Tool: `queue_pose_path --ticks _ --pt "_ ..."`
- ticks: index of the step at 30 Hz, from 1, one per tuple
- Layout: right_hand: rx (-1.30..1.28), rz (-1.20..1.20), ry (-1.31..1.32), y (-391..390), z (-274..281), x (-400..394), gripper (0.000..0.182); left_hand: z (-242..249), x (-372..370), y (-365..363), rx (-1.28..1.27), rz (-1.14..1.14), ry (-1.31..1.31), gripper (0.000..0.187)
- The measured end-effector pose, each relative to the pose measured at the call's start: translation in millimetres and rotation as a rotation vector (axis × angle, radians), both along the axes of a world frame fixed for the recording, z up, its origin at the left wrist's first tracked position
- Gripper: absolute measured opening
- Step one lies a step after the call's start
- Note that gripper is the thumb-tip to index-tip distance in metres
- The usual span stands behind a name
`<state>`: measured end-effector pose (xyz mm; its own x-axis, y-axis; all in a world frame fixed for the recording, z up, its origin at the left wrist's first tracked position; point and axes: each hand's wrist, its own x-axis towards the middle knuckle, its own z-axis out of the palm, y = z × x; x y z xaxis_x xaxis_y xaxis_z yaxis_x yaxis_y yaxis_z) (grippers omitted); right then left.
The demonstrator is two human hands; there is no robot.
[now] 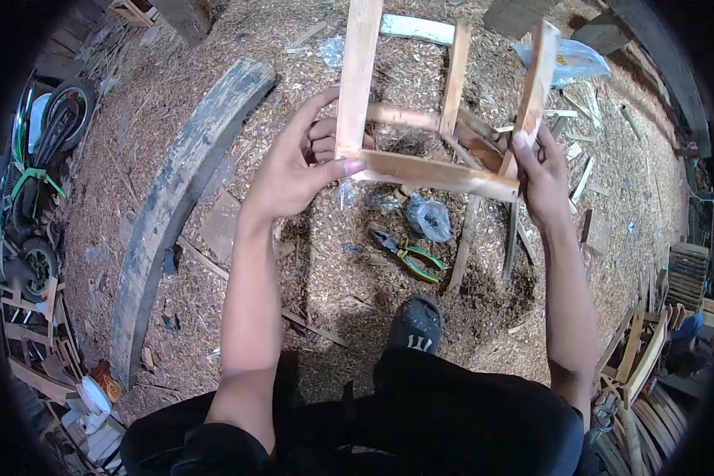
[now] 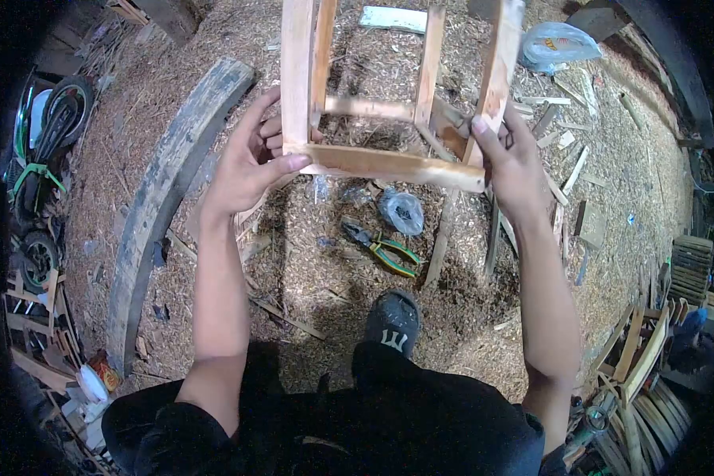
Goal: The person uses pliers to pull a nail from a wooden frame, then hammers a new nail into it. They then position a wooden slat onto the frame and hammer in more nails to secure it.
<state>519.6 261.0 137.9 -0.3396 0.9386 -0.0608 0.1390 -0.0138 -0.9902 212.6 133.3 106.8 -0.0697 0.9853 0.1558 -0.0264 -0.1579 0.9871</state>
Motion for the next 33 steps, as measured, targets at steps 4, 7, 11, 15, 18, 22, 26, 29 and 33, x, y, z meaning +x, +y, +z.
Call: queue_pose_path --ticks 4,7,11,15,18,22,26,29,33 --pt "0.125 0.005 -0.022 -12 -50 -1 0.029 -27 -11 -8 -0.095 0.085 0.303 0.085" --pt "0.18 0.095 -0.409 -12 -97 -1 0.025 -73 -6 -7 -0.205 0.192 0.545 0.078" --pt "0.337 0.116 -0.451 -30 -127 -17 0.023 -126 7 -7 -0.387 0.354 0.415 0.048" --pt "0.502 0.064 -0.339 -33 -129 -26 0.021 -148 9 -5 -0.2 0.5 0.596 0.035" --pt "0.775 -0.053 -0.411 -39 -121 -36 0.021 -152 16 1 -0.204 0.566 0.569 0.043" --pt "0.633 -0.092 -0.447 -40 -139 -38 0.021 -157 26 2 -0.167 0.7 0.553 0.034" --pt "0.577 -0.105 -0.391 -42 -144 -36 0.018 -157 27 1 -0.204 0.695 0.563 0.034" --pt "0.586 -0.107 -0.376 -45 -142 -37 0.021 -158 29 1 -0.265 0.697 0.552 0.036" --pt "0.635 -0.125 -0.387 -43 -148 -35 0.021 -160 32 3 -0.195 0.755 0.54 0.036"
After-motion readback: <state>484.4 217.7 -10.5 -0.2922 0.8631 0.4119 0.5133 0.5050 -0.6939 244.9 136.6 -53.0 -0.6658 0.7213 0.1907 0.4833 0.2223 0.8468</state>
